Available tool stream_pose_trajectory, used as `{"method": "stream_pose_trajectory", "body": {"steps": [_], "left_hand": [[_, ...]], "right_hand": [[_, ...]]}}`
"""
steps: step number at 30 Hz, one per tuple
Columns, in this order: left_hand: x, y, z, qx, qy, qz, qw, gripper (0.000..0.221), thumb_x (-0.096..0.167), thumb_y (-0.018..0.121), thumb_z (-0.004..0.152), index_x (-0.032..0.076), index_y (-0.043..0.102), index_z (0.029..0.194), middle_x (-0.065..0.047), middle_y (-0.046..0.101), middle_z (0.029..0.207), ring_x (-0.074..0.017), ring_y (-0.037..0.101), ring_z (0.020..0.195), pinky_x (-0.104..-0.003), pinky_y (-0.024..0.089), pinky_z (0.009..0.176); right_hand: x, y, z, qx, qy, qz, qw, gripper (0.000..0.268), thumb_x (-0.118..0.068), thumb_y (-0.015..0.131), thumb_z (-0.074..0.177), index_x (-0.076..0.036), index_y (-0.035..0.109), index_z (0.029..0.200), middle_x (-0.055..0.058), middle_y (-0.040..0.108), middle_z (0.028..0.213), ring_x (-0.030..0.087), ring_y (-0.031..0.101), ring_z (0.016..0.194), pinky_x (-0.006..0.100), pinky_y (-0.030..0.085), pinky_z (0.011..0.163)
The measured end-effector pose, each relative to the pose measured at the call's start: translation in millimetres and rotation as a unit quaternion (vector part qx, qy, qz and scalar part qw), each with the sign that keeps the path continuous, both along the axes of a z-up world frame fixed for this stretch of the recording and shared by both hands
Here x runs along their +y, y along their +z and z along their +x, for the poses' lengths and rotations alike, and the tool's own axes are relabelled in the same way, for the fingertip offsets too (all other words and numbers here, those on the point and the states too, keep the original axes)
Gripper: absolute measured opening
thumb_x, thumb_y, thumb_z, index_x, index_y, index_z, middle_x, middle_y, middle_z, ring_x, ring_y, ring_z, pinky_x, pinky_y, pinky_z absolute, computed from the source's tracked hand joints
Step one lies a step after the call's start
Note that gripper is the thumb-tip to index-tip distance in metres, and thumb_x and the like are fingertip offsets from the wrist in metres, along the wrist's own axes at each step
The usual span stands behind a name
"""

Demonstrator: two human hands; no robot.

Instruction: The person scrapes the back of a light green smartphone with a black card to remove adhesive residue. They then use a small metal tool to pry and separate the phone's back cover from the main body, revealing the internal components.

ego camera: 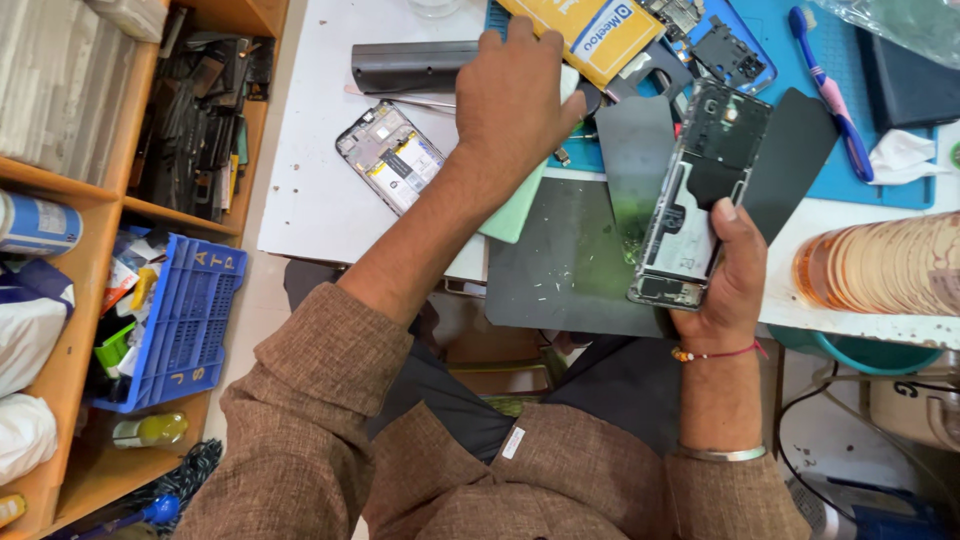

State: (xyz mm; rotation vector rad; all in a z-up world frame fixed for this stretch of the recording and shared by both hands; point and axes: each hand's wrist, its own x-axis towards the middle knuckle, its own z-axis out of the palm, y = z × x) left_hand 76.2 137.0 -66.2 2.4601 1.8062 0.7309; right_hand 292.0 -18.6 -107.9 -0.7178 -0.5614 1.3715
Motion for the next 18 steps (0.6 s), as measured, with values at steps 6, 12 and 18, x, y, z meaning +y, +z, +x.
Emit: {"method": "stream_pose_trajectory", "body": {"steps": [6,12,18], "left_hand": [[-16.9,13.1,-10.8,-0.131,-0.092,0.254,0.954,0.046,0.03,0.084,0.075,0.006,0.07,0.111,-0.015,0.065,0.12,-0.0315,0.065,0.1,-0.042,0.057,0.073],[-119.6,26.3,-21.8,-0.562,-0.059,-0.163,0.809,0.024,0.013,0.064,0.103,0.004,0.077,0.12,-0.005,0.075,0.082,-0.0098,0.061,0.058,-0.026,0.047,0.054],[-167.6,17.1,-40.9,-0.564,-0.027,-0.115,0.817,0.033,0.009,0.064,0.105,0.002,0.065,0.137,-0.008,0.079,0.091,-0.0074,0.066,0.076,-0.023,0.054,0.073]], "right_hand": [[1.8,5.2,-5.3,-0.018,0.019,0.0,1.0,0.03,-0.018,0.06,0.109,0.004,0.061,0.13,0.011,0.071,0.115,0.019,0.072,0.098,0.033,0.06,0.089],[0.0,3.7,-8.6,-0.077,0.016,-0.013,0.997,0.032,-0.017,0.062,0.106,0.005,0.064,0.129,0.011,0.072,0.117,0.018,0.072,0.1,0.03,0.058,0.092],[-4.1,13.0,-14.8,-0.134,0.005,-0.009,0.991,0.029,-0.017,0.062,0.107,0.005,0.065,0.127,0.01,0.072,0.115,0.016,0.071,0.098,0.029,0.058,0.09]]}}
